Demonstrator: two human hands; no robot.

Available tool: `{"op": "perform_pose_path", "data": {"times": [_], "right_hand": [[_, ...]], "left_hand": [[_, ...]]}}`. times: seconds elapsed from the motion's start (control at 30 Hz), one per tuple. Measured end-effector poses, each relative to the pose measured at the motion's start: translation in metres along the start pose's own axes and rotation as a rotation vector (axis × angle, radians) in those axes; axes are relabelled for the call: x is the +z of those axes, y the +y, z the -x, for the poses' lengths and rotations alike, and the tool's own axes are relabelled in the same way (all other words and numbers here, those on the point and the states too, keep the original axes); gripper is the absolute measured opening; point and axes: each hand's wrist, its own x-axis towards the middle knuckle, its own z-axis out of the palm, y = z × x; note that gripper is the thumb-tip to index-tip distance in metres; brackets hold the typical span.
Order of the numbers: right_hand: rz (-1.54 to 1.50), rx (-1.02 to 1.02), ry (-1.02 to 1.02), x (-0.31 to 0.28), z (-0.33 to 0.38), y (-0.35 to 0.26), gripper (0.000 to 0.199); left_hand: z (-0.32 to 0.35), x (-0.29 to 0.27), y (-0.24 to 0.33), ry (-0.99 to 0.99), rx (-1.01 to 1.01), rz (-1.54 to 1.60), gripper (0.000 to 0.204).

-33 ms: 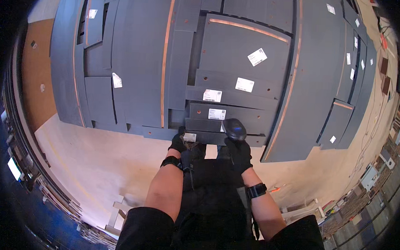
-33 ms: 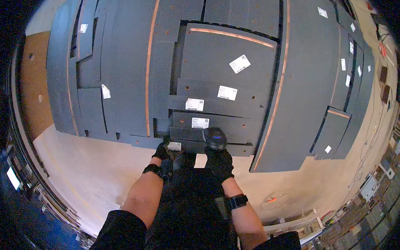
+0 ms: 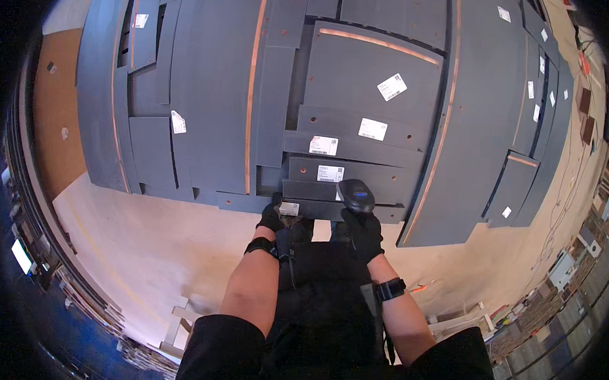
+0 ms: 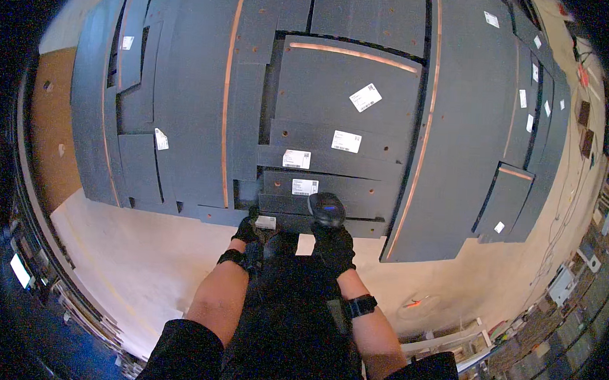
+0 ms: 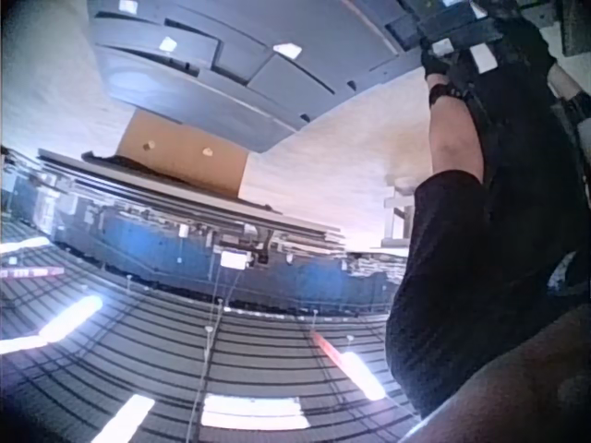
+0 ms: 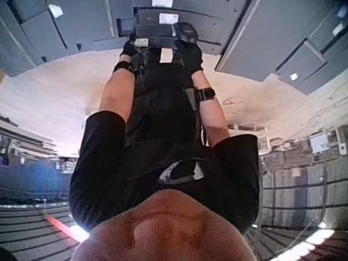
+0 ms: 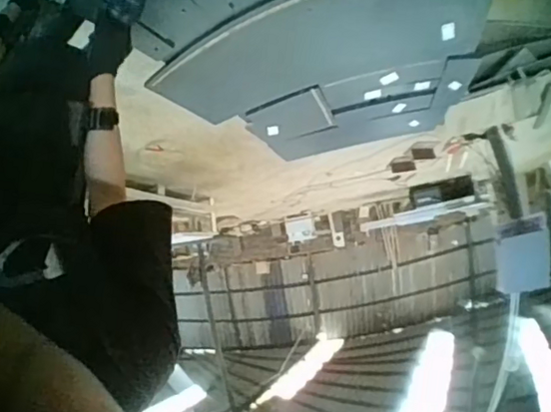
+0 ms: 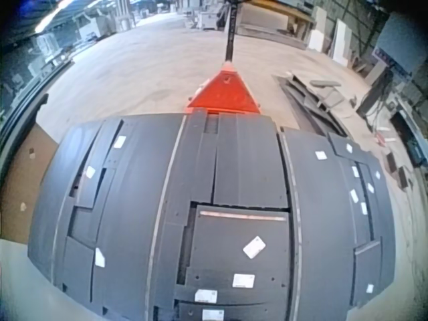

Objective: Scanning barcodes on wooden panels and moving them from a pallet to a large workshop table.

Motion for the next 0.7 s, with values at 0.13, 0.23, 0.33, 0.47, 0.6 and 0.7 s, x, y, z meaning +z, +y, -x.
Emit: {"op": "perform_pose_path", "data": {"times": [0.13, 0.23, 0.33, 0.47, 0.6, 0.7], "right_hand": [[-0.279, 0.096, -0.056, 0.006, -0.002, -0.005, 0.031], [-0.152, 0.035, -0.059, 0.005, -0.005, -0.009, 0.03], [-0.074, -0.028, -0.018, 0.002, -0.011, 0.001, 0.03], [-0.148, -0.046, 0.011, 0.007, -0.011, 0.001, 0.031], [-0.095, -0.026, -0.003, 0.005, -0.012, -0.003, 0.031], [-0.076, 0.043, -0.026, 0.002, -0.013, -0.002, 0.031]], "left_hand": [[0.006, 0.001, 0.001, 0.05, 0.053, -0.037, 0.047], [0.019, -0.007, 0.008, 0.054, 0.288, -0.833, 0.047], [0.025, 0.005, 0.007, 0.023, 0.557, -1.628, 0.047], [0.021, -0.006, 0.006, 0.018, 0.582, -1.521, 0.046], [0.002, -0.028, -0.002, 0.027, 0.539, -1.302, 0.045], [-0.018, -0.044, -0.014, 0.02, 0.497, -1.135, 0.045]]}}
